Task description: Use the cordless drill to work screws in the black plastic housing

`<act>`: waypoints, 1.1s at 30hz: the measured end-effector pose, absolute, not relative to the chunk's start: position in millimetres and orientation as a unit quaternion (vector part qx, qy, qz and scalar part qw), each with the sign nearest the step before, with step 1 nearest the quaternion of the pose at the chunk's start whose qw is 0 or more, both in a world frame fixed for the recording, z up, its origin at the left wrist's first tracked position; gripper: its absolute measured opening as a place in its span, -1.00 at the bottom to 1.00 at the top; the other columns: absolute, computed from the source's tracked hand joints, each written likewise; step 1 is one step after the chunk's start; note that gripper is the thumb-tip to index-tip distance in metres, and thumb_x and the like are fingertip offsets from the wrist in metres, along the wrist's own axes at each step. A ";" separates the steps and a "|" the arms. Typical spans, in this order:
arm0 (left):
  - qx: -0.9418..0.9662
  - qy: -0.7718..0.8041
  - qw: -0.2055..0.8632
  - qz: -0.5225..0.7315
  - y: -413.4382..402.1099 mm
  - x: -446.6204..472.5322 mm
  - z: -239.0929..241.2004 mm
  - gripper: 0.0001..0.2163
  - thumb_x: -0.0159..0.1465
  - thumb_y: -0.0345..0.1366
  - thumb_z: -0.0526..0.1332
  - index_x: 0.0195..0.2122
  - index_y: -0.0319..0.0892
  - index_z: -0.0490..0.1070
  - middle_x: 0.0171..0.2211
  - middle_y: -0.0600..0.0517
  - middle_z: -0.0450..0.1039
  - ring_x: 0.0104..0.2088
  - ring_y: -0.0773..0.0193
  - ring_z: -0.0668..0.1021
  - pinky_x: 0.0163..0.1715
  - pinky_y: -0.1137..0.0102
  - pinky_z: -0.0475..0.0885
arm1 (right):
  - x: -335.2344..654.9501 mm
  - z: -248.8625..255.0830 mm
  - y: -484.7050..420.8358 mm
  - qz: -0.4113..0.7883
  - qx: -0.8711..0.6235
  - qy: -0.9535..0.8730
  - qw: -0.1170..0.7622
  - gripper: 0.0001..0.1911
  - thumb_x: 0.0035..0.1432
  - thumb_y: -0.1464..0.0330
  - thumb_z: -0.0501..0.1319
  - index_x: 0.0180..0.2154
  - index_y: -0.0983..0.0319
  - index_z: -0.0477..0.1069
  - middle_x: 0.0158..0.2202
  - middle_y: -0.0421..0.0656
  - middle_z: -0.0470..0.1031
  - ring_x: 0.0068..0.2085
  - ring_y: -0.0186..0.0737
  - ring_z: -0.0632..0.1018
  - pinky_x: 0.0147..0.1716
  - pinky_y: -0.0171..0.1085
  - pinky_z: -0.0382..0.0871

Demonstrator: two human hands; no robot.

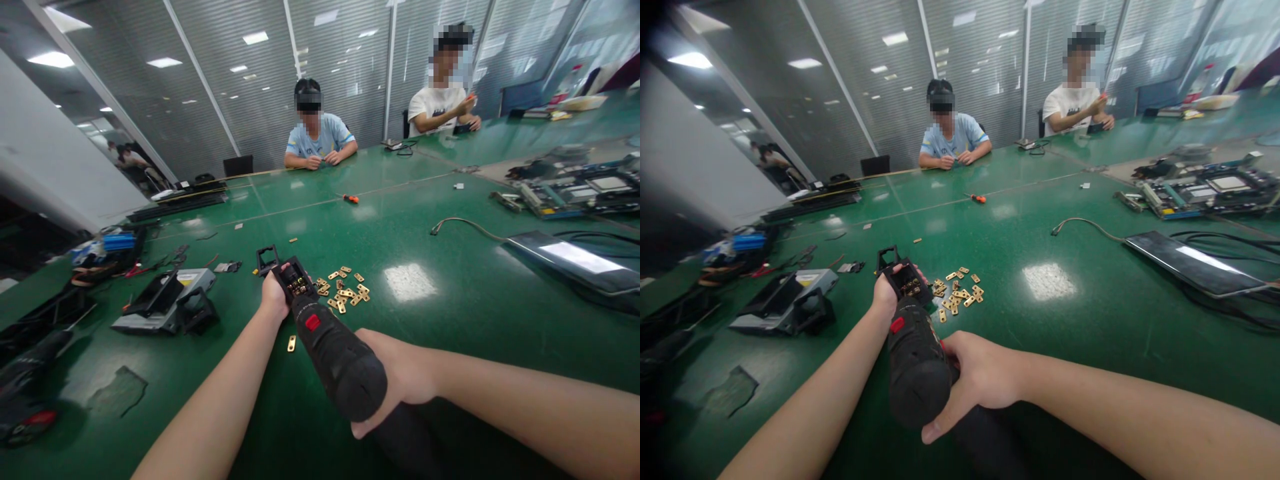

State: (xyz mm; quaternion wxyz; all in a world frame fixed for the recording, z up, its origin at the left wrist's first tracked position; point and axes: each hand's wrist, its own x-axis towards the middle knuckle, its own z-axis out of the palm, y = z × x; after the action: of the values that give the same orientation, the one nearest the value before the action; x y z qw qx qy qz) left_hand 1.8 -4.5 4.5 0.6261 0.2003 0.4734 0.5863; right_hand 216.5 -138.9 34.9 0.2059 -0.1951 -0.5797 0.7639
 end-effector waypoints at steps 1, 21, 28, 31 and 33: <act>0.202 0.474 0.625 0.587 -4.2 1.8 4.2 -0.77 0.27 -0.29 0.10 -0.24 -0.27 0.53 -0.53 -0.08 0.54 -0.50 0.05 0.63 -0.40 0.17 0.59 | 216.2 34.7 -139.0 0.761 -0.190 -0.584 0.210 -0.53 -0.41 0.28 0.69 -0.51 0.26 0.49 -0.47 -0.29 0.49 -0.41 -0.28 0.45 -0.15 -0.18 0.53; 0.187 0.470 0.622 0.598 -5.7 5.0 8.2 -0.72 0.24 -0.31 0.12 -0.11 -0.25 0.53 -0.50 -0.03 0.56 -0.44 0.04 0.68 -0.30 0.13 0.62 | 216.9 37.0 -140.9 0.768 -0.184 -0.577 0.210 -0.52 -0.41 0.28 0.69 -0.44 0.28 0.55 -0.41 -0.25 0.53 -0.34 -0.22 0.51 -0.11 -0.16 0.53; 0.191 0.472 0.623 0.594 -5.8 5.3 9.1 -0.76 0.27 -0.31 0.09 -0.20 -0.25 0.52 -0.53 -0.06 0.54 -0.43 0.03 0.68 -0.30 0.14 0.62 | 216.5 37.4 -142.1 0.775 -0.173 -0.567 0.221 -0.52 -0.41 0.28 0.69 -0.41 0.29 0.58 -0.39 -0.23 0.55 -0.32 -0.20 0.52 -0.08 -0.15 0.53; 0.187 0.467 0.623 0.599 -5.5 4.9 8.3 -0.74 0.26 -0.32 0.10 -0.15 -0.26 0.53 -0.50 -0.06 0.57 -0.43 0.03 0.68 -0.29 0.14 0.62 | 217.2 36.9 -140.6 0.768 -0.168 -0.577 0.222 -0.55 -0.37 0.30 0.69 -0.41 0.29 0.58 -0.39 -0.22 0.55 -0.31 -0.19 0.53 -0.08 -0.13 0.54; 0.189 0.469 0.623 0.597 -5.3 4.5 7.4 -0.72 0.27 -0.31 0.10 -0.11 -0.26 0.54 -0.49 -0.06 0.58 -0.45 0.04 0.67 -0.31 0.15 0.61 | 217.7 36.7 -139.7 0.764 -0.167 -0.584 0.219 -0.56 -0.35 0.30 0.68 -0.43 0.28 0.56 -0.40 -0.22 0.53 -0.33 -0.20 0.52 -0.10 -0.13 0.55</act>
State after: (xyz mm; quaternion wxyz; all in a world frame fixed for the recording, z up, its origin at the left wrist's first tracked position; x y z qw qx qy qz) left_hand 4.5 -5.3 7.4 0.6233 0.1891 0.4689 0.5966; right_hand 217.7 -139.7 36.7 0.2187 -0.1670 -0.5840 0.7637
